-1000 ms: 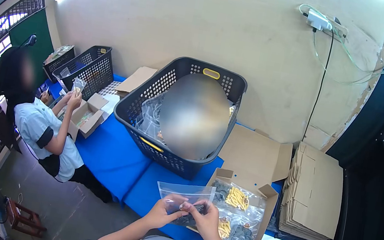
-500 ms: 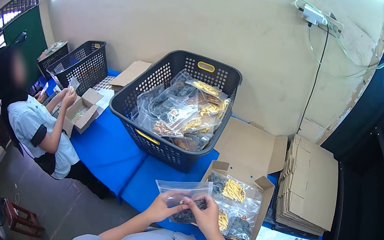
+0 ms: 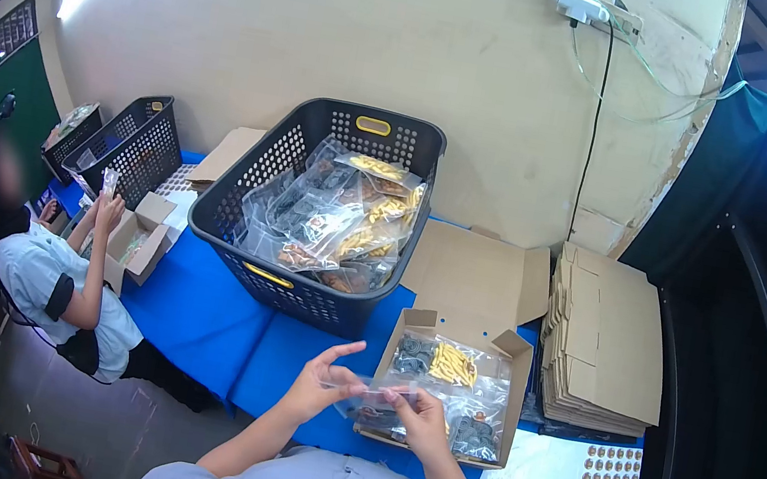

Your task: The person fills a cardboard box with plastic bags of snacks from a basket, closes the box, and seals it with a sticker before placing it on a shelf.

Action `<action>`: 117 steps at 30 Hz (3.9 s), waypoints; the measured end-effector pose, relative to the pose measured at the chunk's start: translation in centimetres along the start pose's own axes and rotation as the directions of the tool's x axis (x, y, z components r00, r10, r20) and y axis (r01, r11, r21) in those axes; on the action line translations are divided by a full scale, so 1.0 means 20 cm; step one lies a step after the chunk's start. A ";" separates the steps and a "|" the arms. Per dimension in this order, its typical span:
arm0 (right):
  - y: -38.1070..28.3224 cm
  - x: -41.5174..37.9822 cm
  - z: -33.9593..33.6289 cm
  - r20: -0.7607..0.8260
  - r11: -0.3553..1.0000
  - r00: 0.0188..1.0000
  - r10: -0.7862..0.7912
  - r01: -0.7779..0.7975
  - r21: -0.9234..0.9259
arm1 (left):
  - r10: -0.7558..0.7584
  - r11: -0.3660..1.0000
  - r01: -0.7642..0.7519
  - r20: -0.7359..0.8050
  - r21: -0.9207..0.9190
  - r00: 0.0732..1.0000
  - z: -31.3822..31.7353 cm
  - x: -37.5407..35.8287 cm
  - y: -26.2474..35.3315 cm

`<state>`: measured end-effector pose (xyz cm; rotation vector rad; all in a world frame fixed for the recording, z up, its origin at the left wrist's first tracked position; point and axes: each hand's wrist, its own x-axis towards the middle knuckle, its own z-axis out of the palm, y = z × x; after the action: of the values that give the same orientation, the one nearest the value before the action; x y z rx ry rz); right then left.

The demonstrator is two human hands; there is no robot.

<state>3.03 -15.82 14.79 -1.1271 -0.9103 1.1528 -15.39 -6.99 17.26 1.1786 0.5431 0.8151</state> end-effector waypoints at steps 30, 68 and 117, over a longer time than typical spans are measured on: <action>-0.05 0.03 0.14 -0.072 0.580 0.822 -0.564 0.332 -0.744 | 0.033 0.999 -0.025 0.194 -0.043 0.980 0.11 0.04 -0.20; -0.12 -0.01 -0.05 -0.103 0.981 0.990 -0.101 0.081 -0.179 | 0.094 0.864 -0.225 0.295 0.451 0.951 0.02 0.06 -0.11; -0.18 0.05 -0.11 -0.093 0.982 0.991 -0.092 0.075 -0.171 | 0.258 0.900 -0.299 0.165 0.317 0.952 0.07 -0.01 -0.14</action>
<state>6.13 -15.32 17.73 -1.2597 -0.9801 0.9562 -13.64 -8.41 15.13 1.6415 0.4290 0.9105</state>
